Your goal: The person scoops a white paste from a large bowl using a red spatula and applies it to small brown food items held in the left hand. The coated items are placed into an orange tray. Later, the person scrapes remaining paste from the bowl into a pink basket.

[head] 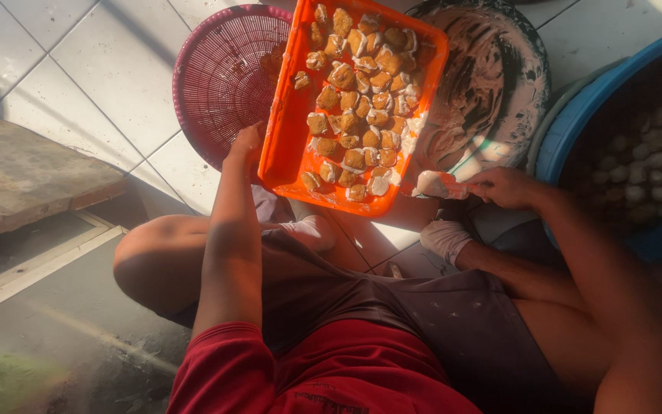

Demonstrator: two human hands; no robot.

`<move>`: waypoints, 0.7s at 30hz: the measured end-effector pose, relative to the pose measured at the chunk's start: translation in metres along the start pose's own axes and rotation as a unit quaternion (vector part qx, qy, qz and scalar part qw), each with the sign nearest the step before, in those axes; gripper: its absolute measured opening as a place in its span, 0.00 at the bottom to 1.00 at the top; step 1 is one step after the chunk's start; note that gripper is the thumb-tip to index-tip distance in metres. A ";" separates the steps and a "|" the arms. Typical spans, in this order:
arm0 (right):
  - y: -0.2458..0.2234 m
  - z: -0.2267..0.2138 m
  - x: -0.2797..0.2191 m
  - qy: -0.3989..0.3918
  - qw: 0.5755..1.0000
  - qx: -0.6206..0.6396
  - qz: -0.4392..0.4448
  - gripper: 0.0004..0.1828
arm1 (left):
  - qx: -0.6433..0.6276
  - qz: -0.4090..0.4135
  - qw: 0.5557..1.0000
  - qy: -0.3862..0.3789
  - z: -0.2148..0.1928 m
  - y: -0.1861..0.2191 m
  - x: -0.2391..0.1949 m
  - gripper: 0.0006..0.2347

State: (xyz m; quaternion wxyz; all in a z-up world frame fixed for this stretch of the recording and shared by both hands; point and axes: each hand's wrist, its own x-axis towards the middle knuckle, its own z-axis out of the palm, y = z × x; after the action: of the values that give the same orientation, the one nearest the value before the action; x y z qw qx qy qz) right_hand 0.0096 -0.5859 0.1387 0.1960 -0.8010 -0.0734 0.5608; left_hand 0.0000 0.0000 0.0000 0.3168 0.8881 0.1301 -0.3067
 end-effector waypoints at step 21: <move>0.010 -0.014 -0.166 0.128 0.894 0.429 -0.023 0.18 | -0.060 -0.060 0.991 0.107 -0.004 0.036 0.113 0.13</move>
State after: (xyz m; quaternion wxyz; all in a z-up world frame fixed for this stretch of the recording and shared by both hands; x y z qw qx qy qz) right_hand -0.0382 -0.6548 0.2833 0.5414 -0.7022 0.1814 0.4253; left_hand 0.1052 -0.0211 -0.0515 0.3350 0.8857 0.2343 -0.2199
